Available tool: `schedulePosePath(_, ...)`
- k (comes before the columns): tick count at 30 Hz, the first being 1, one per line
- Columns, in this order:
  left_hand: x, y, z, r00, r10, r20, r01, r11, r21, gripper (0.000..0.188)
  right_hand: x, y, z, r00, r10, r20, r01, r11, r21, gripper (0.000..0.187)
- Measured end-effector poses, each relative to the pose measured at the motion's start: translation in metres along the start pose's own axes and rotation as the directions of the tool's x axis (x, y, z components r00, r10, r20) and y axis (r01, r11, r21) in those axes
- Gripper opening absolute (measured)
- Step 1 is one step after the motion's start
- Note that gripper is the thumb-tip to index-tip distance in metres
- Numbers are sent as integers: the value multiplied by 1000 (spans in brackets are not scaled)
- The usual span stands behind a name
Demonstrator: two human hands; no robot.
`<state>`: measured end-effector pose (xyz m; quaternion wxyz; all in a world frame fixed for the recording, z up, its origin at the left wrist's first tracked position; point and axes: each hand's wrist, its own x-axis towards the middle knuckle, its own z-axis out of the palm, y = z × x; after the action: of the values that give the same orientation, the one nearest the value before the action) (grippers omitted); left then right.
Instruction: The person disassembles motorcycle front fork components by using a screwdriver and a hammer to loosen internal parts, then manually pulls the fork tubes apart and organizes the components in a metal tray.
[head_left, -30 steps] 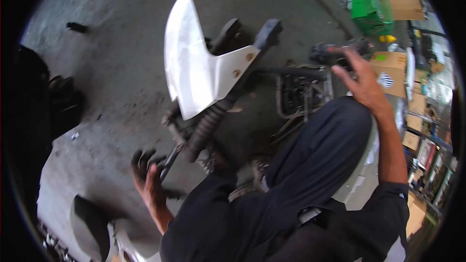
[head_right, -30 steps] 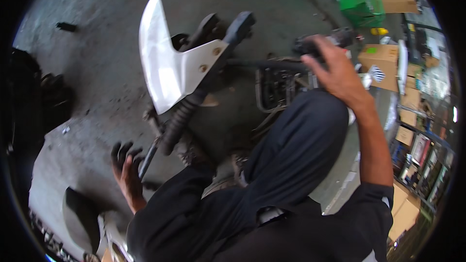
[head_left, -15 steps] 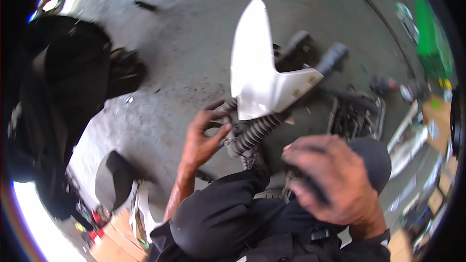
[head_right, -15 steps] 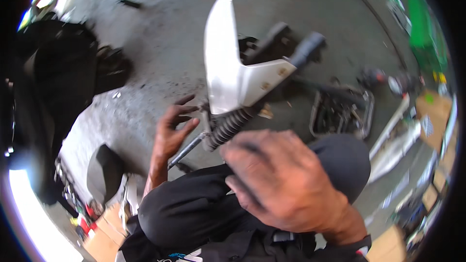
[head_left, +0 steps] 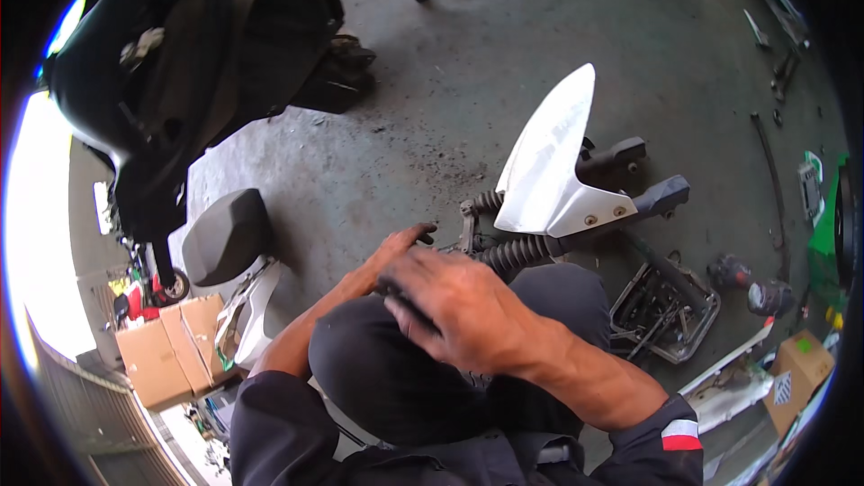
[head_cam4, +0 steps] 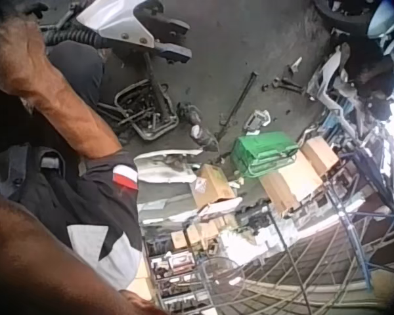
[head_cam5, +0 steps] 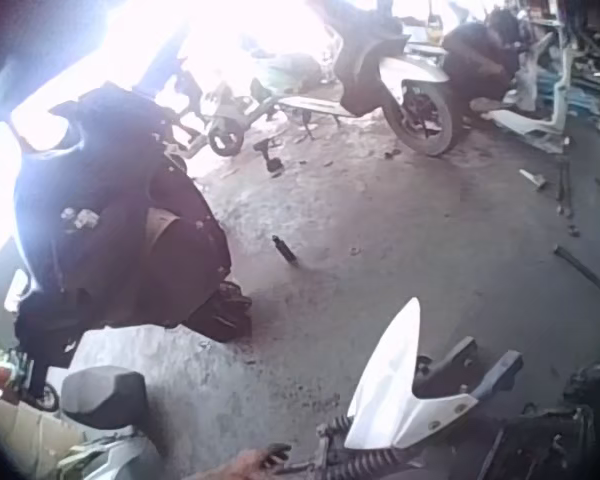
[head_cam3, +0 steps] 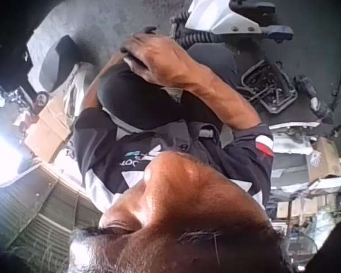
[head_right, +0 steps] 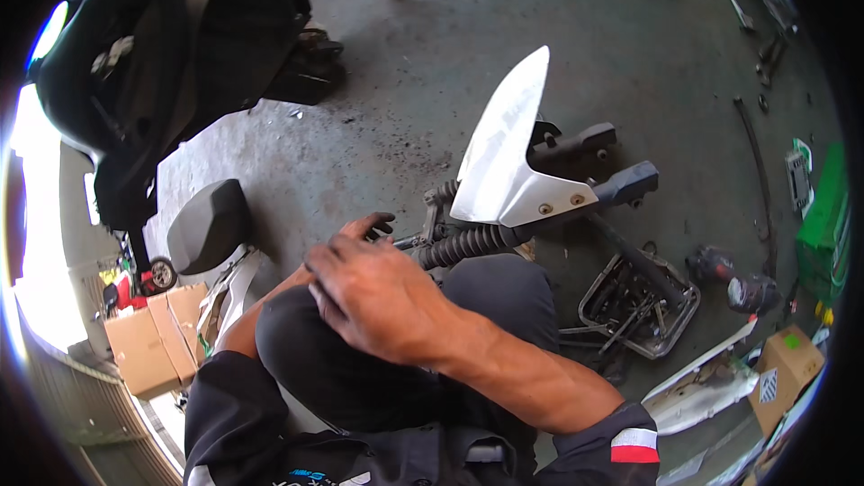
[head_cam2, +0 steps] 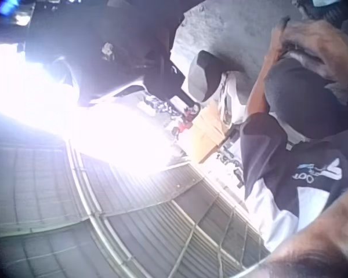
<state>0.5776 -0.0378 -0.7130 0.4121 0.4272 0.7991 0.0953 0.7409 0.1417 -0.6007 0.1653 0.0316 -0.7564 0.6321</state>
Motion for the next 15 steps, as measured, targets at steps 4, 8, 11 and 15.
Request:
schedulePosePath(4,-19,16,2,1000,23,9,-22,992,-128,59,5,1,4,994,-3,-113,10,998,63,20)
schedulePosePath(8,-37,27,-4,998,61,-11,-62,974,-218,57,23,0,27,983,25,-181,-3,993,121,15)
schedulePosePath(11,-63,26,-7,995,77,-64,-89,973,-214,55,32,0,51,985,-16,-173,40,991,132,14)
schedulePosePath(15,-72,36,12,993,83,-88,-100,975,-199,48,25,21,54,982,12,-187,9,993,114,14)
